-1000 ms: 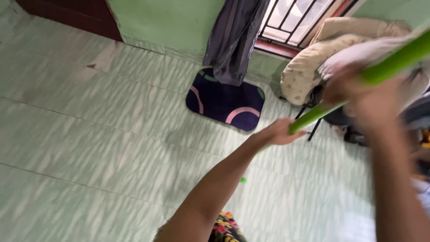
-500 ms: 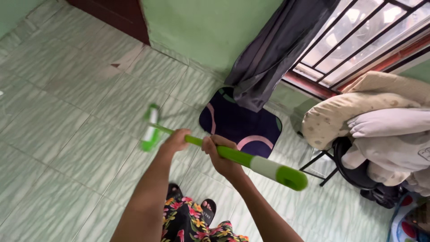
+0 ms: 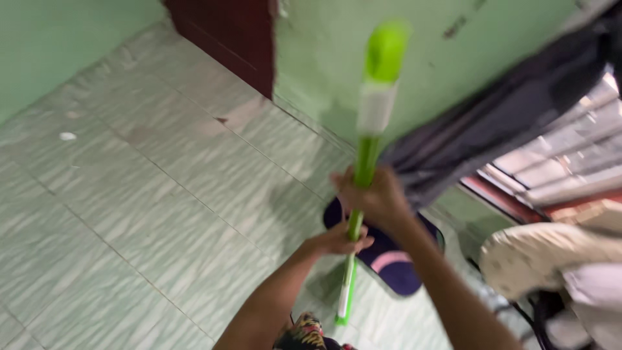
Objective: The person sweeps the floor with a broom and then opens a wooden door and its metal screen.
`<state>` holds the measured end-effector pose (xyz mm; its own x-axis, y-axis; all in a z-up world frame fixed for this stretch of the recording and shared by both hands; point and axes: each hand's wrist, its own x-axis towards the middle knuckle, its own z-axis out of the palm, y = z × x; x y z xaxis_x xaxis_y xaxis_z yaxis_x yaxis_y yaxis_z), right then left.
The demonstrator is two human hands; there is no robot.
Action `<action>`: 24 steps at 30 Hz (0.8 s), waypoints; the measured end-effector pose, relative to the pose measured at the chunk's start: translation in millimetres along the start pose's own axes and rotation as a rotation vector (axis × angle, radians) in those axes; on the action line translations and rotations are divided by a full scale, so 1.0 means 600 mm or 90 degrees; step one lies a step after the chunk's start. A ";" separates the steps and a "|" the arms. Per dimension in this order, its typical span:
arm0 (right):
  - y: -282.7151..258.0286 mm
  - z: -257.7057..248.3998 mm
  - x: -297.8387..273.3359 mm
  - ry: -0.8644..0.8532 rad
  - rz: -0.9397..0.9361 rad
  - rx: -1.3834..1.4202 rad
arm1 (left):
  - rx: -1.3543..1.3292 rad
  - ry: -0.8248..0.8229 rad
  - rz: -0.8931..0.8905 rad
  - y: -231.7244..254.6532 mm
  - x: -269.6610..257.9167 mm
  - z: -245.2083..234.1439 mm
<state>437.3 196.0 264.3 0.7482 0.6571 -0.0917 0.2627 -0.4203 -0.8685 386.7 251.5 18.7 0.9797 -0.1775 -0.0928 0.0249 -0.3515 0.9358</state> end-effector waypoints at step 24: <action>-0.086 -0.130 0.609 -0.024 -0.162 0.216 | -0.043 0.131 -0.033 -0.070 0.422 -0.460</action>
<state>744.9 409.1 313.6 0.6605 0.7388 0.1335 0.2154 -0.0161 -0.9764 688.6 475.1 50.0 0.9966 0.0336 -0.0759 0.0824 -0.2914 0.9531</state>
